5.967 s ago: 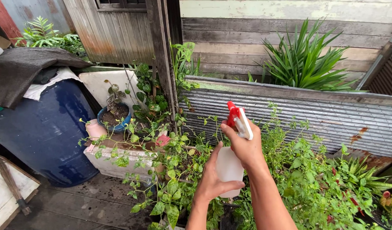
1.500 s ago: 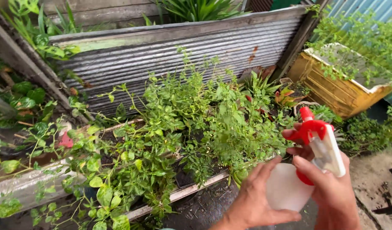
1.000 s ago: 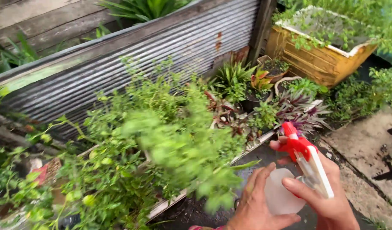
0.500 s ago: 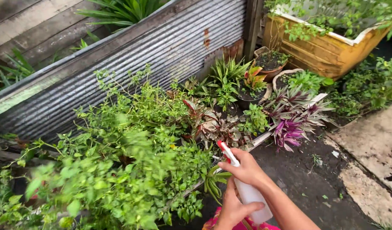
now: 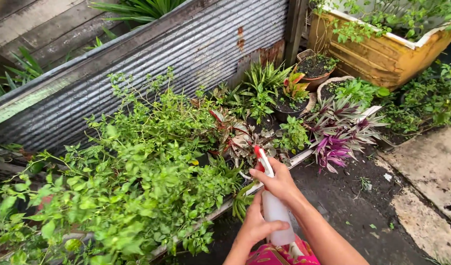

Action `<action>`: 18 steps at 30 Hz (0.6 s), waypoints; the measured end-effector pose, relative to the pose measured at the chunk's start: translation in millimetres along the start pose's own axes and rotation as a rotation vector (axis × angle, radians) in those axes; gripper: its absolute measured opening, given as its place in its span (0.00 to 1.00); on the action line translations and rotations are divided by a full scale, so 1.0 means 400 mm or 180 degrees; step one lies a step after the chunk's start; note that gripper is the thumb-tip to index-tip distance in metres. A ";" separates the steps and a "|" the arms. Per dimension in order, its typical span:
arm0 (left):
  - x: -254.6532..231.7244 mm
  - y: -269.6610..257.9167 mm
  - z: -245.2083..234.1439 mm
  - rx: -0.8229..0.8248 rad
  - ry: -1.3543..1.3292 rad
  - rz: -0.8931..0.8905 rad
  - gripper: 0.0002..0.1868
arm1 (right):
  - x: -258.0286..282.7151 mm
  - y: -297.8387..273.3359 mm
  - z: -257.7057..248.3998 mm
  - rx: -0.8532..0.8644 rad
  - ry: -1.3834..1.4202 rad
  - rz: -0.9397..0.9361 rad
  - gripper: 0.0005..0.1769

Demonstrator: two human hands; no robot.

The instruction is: Watering various potted plants in a garden using a manual spray bottle.

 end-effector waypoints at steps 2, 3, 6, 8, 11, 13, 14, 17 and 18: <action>-0.005 0.005 0.002 0.0034 0.0112 -0.0049 0.58 | 0.013 -0.005 -0.009 -0.0048 0.0327 0.0022 0.17; -0.002 0.010 0.002 0.0074 -0.0052 -0.0012 0.58 | 0.014 0.000 -0.012 -0.0043 0.0185 0.0019 0.15; 0.000 0.018 0.004 0.0067 -0.0104 -0.0017 0.59 | 0.004 0.010 -0.015 -0.0096 0.0034 0.0021 0.16; -0.011 0.019 0.004 -0.0004 -0.0004 -0.0053 0.59 | 0.008 0.012 -0.014 -0.0130 0.0014 0.0024 0.19; -0.030 0.020 0.013 -0.0035 0.0140 -0.0040 0.57 | 0.023 0.008 -0.021 -0.0160 0.0035 0.0139 0.18; -0.034 0.019 0.017 -0.0053 0.0136 -0.0163 0.58 | 0.028 0.006 -0.023 -0.0065 0.0087 0.0087 0.18; -0.027 0.021 0.015 -0.0061 0.0132 -0.0157 0.58 | 0.030 0.007 -0.022 -0.0057 0.0083 0.0082 0.18; -0.007 0.019 0.015 -0.0097 0.0046 -0.0199 0.59 | 0.028 0.010 -0.018 0.0022 0.0130 0.0119 0.19; -0.006 0.017 0.015 -0.0082 -0.0031 -0.0157 0.59 | 0.027 0.013 -0.017 0.0069 -0.0079 0.0040 0.18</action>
Point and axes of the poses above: each hand's wrist, its own y-axis towards the middle knuckle, its own z-axis out of the palm, x = y × z, the point moved 2 cm from there along y, towards the middle knuckle, and after that the axes turned 2 degrees about -y, right-handed, at the moved point
